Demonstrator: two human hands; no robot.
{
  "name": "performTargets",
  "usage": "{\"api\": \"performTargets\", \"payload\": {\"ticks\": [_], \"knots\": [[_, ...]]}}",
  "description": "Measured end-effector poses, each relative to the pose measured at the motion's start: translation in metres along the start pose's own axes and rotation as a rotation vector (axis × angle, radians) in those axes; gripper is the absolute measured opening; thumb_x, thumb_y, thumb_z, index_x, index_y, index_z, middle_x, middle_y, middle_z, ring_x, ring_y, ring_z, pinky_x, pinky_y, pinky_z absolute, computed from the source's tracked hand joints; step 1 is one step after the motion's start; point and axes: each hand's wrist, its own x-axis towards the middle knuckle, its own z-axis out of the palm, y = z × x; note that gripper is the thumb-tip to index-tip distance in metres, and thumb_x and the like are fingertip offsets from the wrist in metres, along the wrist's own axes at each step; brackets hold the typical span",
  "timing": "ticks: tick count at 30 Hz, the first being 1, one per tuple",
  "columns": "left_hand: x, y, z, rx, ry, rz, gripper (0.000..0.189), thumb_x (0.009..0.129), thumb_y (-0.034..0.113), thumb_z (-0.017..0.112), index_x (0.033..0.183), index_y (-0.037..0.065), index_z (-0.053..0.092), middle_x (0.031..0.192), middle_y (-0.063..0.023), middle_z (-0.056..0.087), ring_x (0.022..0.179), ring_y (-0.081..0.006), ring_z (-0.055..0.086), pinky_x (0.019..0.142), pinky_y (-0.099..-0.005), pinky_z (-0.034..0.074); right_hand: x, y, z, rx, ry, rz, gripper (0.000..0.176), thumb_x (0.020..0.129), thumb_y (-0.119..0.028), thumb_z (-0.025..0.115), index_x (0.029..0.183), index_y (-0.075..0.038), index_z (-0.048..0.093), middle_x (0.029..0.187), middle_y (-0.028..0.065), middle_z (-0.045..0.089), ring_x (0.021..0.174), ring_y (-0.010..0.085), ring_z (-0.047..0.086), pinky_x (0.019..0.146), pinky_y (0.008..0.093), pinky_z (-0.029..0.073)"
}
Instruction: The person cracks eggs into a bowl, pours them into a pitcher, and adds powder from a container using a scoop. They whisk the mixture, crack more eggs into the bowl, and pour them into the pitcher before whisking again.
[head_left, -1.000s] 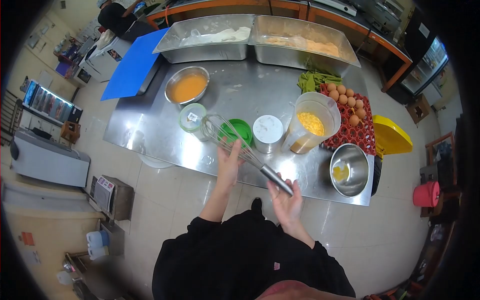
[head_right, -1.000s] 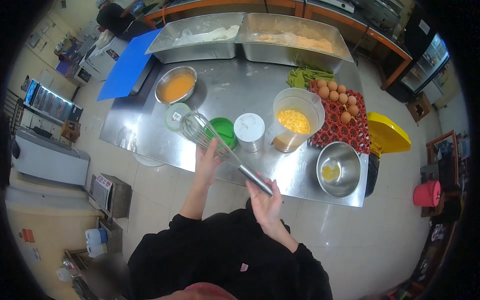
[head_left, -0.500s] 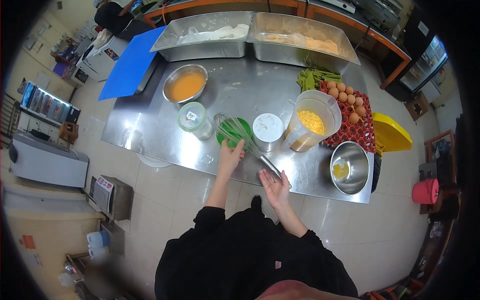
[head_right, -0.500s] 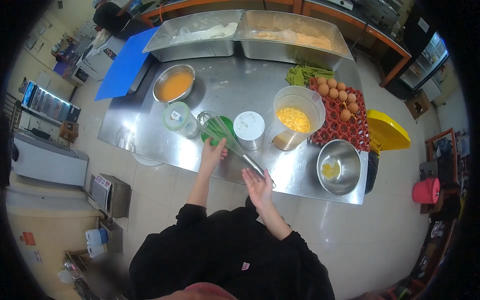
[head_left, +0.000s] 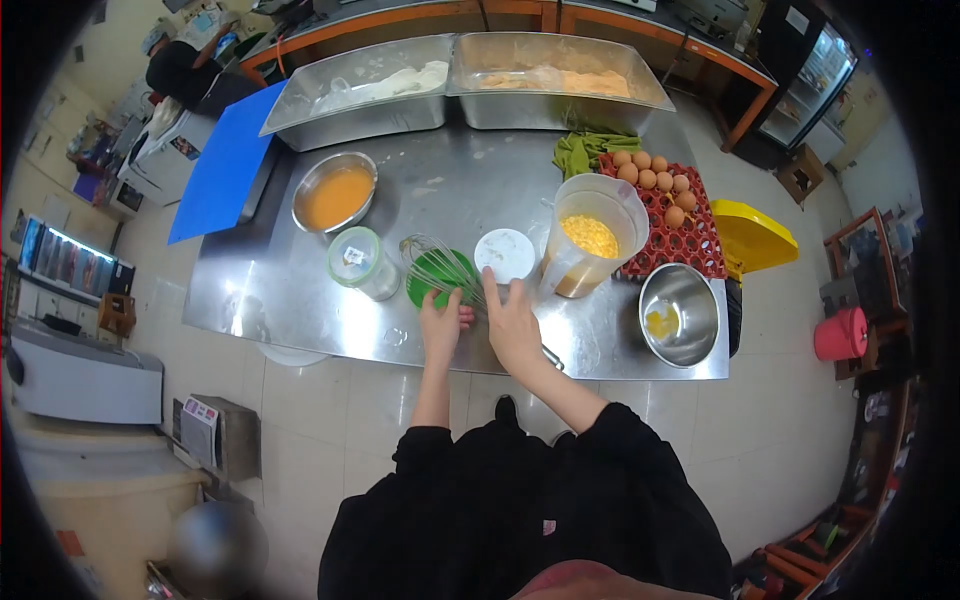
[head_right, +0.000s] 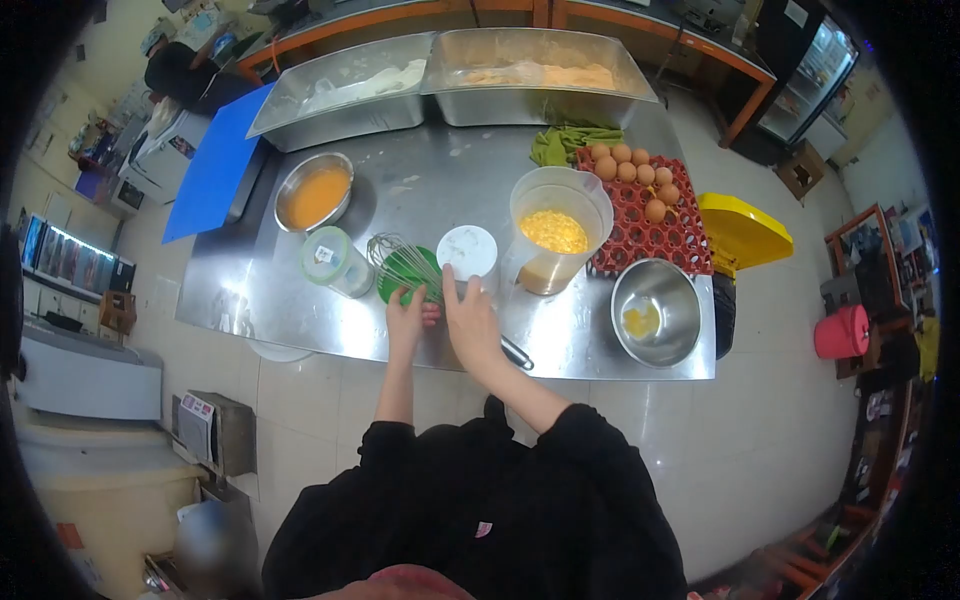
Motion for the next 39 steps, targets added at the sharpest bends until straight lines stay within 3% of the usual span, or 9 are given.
{"api": "performTargets", "payload": {"ticks": [9, 12, 19, 21, 22, 26, 32, 35, 39], "knots": [[-0.003, -0.006, -0.004, -0.034, -0.059, 0.043, 0.070, 0.086, 0.017, 0.064, 0.135, -0.003, 0.018, 0.069, -0.0109, 0.061, 0.055, -0.0139, 0.059, 0.047, -0.0223, 0.044, 0.074, -0.012, 0.046, -0.109, 0.002, 0.107, 0.046, 0.075, -0.003, 0.053, 0.120, 0.002, 0.043, 0.103, 0.0203, 0.045, 0.081, 0.0304, 0.058, 0.069, 0.0340, 0.052], [-0.007, -0.007, -0.005, -0.015, -0.079, 0.100, 0.071, 0.086, 0.014, 0.063, 0.136, 0.001, 0.014, 0.071, -0.0098, 0.059, 0.058, -0.0136, 0.058, 0.050, -0.0214, 0.044, 0.095, -0.012, 0.069, -0.075, 0.228, 0.050, 0.042, 0.076, -0.004, 0.053, 0.117, 0.001, 0.045, 0.102, 0.0207, 0.047, 0.082, 0.0324, 0.059, 0.064, 0.0374, 0.051], [-0.057, 0.003, 0.006, 0.144, 0.106, 0.650, 0.056, 0.082, 0.004, 0.062, 0.124, 0.001, 0.026, 0.095, -0.0079, 0.044, 0.076, -0.0142, 0.049, 0.067, -0.0238, 0.042, -0.021, 0.005, -0.091, 0.473, 0.000, -0.014, 0.028, 0.083, -0.024, 0.061, 0.101, -0.005, 0.055, 0.089, 0.0152, 0.058, 0.075, 0.0315, 0.062, 0.063, 0.0398, 0.050], [-0.074, 0.000, 0.018, 0.221, 0.125, 0.943, 0.050, 0.080, 0.001, 0.062, 0.118, 0.002, 0.031, 0.097, -0.0071, 0.041, 0.077, -0.0160, 0.047, 0.068, -0.0262, 0.041, -0.053, 0.045, -0.141, 0.523, -0.070, 0.407, 0.024, 0.081, -0.026, 0.065, 0.086, -0.004, 0.060, 0.066, 0.0122, 0.059, 0.058, 0.0240, 0.061, 0.054, 0.0362, 0.047], [-0.086, 0.003, 0.031, 0.162, 0.023, 0.978, 0.042, 0.079, 0.000, 0.060, 0.112, 0.002, 0.034, 0.095, -0.0080, 0.043, 0.080, -0.0175, 0.046, 0.075, -0.0288, 0.040, -0.066, 0.073, -0.156, 0.449, -0.012, 0.699, 0.028, 0.081, -0.028, 0.064, 0.093, -0.004, 0.058, 0.076, 0.0180, 0.063, 0.070, 0.0320, 0.063, 0.063, 0.0395, 0.049], [-0.123, 0.017, 0.094, 0.218, -0.508, 0.875, 0.033, 0.075, 0.000, 0.065, 0.104, 0.000, 0.048, 0.093, -0.0116, 0.052, 0.079, -0.0207, 0.054, 0.072, -0.0306, 0.045, -0.104, 0.211, -0.178, 0.104, 0.278, 0.758, 0.022, 0.084, -0.021, 0.060, 0.092, -0.002, 0.053, 0.070, 0.0159, 0.060, 0.064, 0.0311, 0.061, 0.058, 0.0397, 0.047], [-0.127, 0.031, 0.197, 0.458, -0.999, 0.681, 0.034, 0.080, 0.012, 0.065, 0.112, 0.003, 0.055, 0.094, -0.0080, 0.059, 0.082, -0.0168, 0.057, 0.073, -0.0288, 0.047, -0.027, 0.325, -0.165, 0.038, 0.202, 0.494, 0.029, 0.081, -0.016, 0.061, 0.105, -0.004, 0.052, 0.094, 0.0189, 0.057, 0.086, 0.0357, 0.059, 0.073, 0.0429, 0.047], [-0.102, 0.037, 0.257, 0.491, -0.845, 0.705, 0.038, 0.081, 0.014, 0.065, 0.115, 0.003, 0.053, 0.096, -0.0082, 0.059, 0.080, -0.0172, 0.058, 0.074, -0.0285, 0.047, 0.027, 0.372, -0.132, 0.107, 0.065, 0.207, 0.046, 0.077, -0.011, 0.061, 0.120, -0.010, 0.048, 0.116, 0.0156, 0.048, 0.094, 0.0368, 0.055, 0.078, 0.0434, 0.048], [-0.041, 0.043, 0.343, 0.560, -0.594, 0.671, 0.044, 0.080, 0.013, 0.064, 0.120, 0.003, 0.049, 0.109, -0.0127, 0.054, 0.087, -0.0193, 0.057, 0.076, -0.0290, 0.048, 0.066, 0.411, -0.103, -0.139, -0.113, -0.099, 0.054, 0.071, -0.005, 0.062, 0.122, -0.011, 0.047, 0.115, 0.0142, 0.048, 0.093, 0.0358, 0.056, 0.078, 0.0431, 0.048]]}}
